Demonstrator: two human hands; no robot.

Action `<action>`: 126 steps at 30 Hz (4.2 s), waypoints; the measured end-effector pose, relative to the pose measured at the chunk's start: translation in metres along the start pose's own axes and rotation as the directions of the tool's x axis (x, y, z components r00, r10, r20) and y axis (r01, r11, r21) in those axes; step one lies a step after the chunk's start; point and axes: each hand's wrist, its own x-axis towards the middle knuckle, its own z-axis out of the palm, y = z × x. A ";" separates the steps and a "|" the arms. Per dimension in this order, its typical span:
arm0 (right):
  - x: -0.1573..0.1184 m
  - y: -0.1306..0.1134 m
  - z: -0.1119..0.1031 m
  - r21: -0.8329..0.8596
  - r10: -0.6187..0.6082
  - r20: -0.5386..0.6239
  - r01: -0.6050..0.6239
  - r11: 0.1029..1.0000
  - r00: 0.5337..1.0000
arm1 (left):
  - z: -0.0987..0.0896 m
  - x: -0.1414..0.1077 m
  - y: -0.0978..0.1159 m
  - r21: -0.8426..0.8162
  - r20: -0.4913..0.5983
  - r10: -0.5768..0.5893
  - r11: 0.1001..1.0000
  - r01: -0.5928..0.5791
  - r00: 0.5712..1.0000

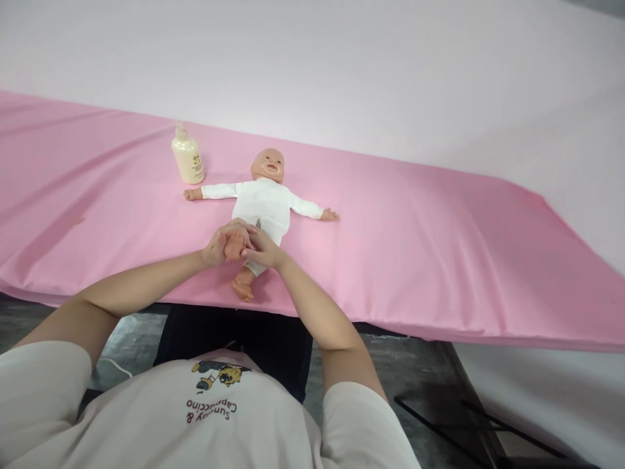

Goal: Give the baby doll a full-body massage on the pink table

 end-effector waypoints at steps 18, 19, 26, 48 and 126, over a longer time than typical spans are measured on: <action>-0.003 0.005 0.002 -0.032 0.034 -0.078 -0.037 0.999 0.996 | 0.000 0.003 -0.004 0.078 0.124 0.217 0.971 -0.227 0.968; -0.003 0.005 0.003 -0.027 0.045 -0.087 -0.047 0.998 0.995 | 0.001 0.002 -0.005 0.099 0.122 0.225 0.966 -0.237 0.967; -0.007 0.011 0.006 -0.035 0.080 -0.170 -0.087 0.996 0.982 | 0.006 0.000 0.002 0.103 0.094 0.208 0.971 -0.217 0.974; -0.004 0.012 -0.040 -0.347 -0.116 -0.187 0.045 0.937 0.975 | -0.009 0.011 0.005 0.058 0.260 -0.026 0.998 0.011 0.965; -0.015 -0.002 -0.034 -0.365 -0.224 -0.608 -0.017 0.931 0.762 | -0.010 0.003 0.001 -0.130 0.221 -0.106 0.982 0.137 0.969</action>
